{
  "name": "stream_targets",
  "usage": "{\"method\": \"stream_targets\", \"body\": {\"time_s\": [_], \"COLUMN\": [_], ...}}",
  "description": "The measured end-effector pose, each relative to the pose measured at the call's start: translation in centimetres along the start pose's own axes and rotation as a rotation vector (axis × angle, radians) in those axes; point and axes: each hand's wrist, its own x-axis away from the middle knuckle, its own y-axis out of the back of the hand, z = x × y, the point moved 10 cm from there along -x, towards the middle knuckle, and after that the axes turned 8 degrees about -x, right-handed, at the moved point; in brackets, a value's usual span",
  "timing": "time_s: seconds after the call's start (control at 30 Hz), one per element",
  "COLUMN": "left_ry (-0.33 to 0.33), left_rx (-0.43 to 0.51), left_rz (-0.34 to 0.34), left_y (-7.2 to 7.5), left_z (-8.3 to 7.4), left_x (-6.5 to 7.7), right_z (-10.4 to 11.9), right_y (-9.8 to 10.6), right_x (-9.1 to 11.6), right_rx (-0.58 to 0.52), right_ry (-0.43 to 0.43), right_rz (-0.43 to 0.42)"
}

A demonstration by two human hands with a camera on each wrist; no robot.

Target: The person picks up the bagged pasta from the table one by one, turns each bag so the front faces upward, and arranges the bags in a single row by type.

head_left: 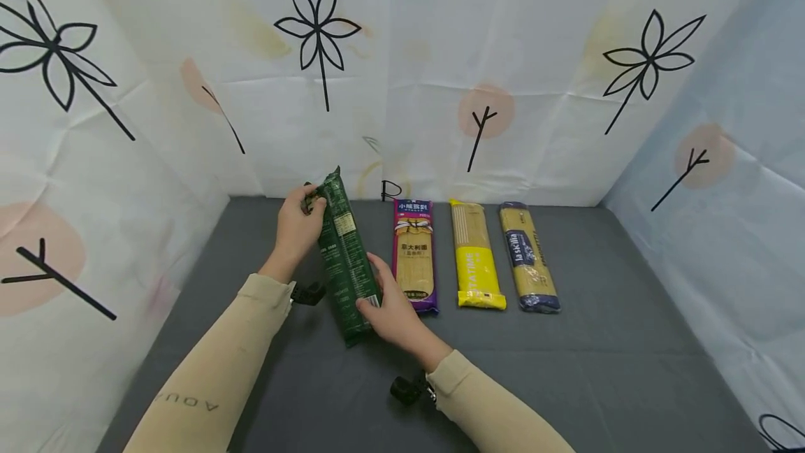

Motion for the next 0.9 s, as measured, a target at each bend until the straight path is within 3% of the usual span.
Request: {"method": "stream_targets", "body": {"time_s": [0.13,0.3,0.4,0.53,0.63,0.73,0.83,0.9], "left_ry": [-0.028,0.041,0.067,0.073,0.100,0.165,0.222,0.234], "left_rx": [-0.009,0.045,0.051,0.059,0.159,0.337,0.482,0.527], "left_rz": [0.004,0.008,0.032,0.091,0.175,0.246,0.264,0.247], "left_y": [-0.1,0.0,0.1,0.4,0.4,0.3,0.5,0.4], "left_z": [-0.7,-0.6,-0.8,-1.6,-2.4,-3.4,-4.4,-4.4], "left_x": [0.4,0.7,0.9,1.2,1.7,2.3,2.9,3.1], "right_z": [1.1,2.7,3.7,6.0,7.8,8.9,9.4,9.2], "right_y": [0.8,1.6,1.9,2.2,2.3,2.2,1.9,1.7], "right_x": [0.1,0.5,0.6,0.8,1.1,1.5,1.8,1.9], "right_rx": [0.076,0.230,0.359,0.600,0.849,1.079,1.203,1.241], "right_ry": [0.042,0.079,0.109,0.224,0.331,0.407,0.468,0.482], "right_rz": [-0.026,-0.058,-0.066,-0.080,-0.121,-0.165,-0.197,-0.198]}}
